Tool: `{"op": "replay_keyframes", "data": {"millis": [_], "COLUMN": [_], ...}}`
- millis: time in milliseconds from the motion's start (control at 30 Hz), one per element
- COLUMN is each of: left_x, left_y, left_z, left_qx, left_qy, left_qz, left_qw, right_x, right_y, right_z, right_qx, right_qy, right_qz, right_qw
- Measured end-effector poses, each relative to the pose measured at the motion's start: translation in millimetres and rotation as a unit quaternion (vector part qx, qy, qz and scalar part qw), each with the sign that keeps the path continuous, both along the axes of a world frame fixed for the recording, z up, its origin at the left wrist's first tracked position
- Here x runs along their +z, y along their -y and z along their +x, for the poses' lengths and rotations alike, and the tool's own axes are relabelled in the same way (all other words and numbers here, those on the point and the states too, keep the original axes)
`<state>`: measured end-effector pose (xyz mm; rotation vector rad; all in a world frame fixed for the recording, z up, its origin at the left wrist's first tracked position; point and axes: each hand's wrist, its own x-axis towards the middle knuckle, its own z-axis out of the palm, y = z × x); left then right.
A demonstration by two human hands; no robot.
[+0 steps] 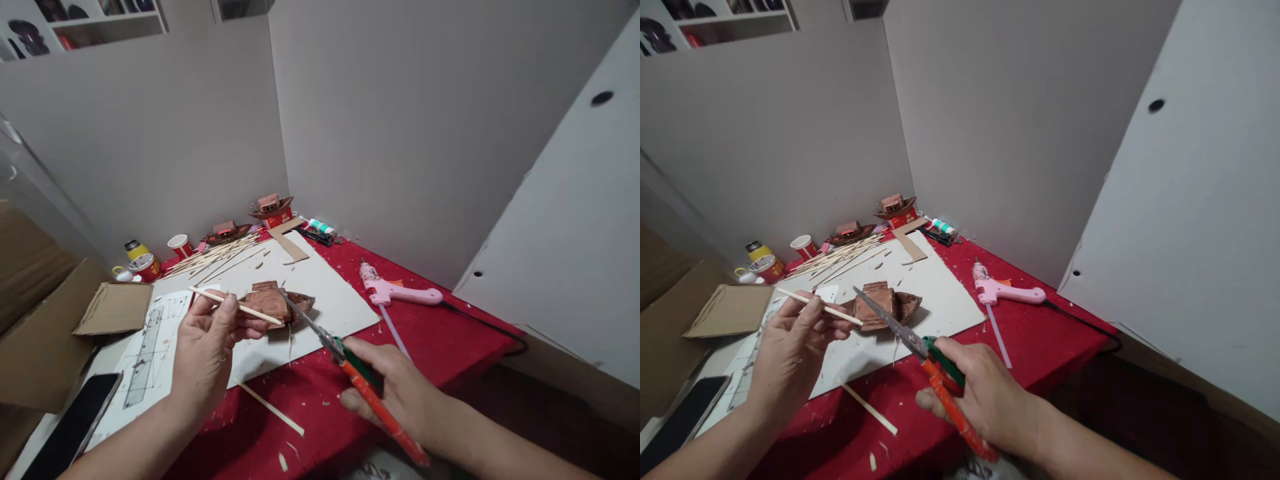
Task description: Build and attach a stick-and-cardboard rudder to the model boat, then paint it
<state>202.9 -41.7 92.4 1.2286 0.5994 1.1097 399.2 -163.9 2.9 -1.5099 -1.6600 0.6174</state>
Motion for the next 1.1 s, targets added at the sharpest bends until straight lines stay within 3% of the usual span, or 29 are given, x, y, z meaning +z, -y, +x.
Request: {"op": "replay_keyframes", "data": {"millis": [167, 433, 867, 1100], "left_x": [2.9, -2.7, 3.2, 3.8], "left_y": [2, 0, 0, 1], "left_z": [-1, -1, -1, -1], "left_qx": [-0.002, -0.032, -0.014, -0.021], "left_qy": [0.010, 0.004, 0.012, 0.009], "left_qz": [-0.006, -0.008, 0.025, 0.038], "left_qw": [1.000, 0.999, 1.000, 0.999], "right_x": [5.6, 7.6, 21.4, 28.3], "right_y": [-1, 0, 5, 10], "right_z": [0, -2, 0, -3], "right_qx": [-0.034, -0.025, 0.067, 0.064], "right_qy": [0.074, 0.114, -0.013, -0.015], "right_qz": [-0.019, -0.036, -0.061, -0.061], "right_qw": [0.996, 0.993, 0.996, 0.996]}}
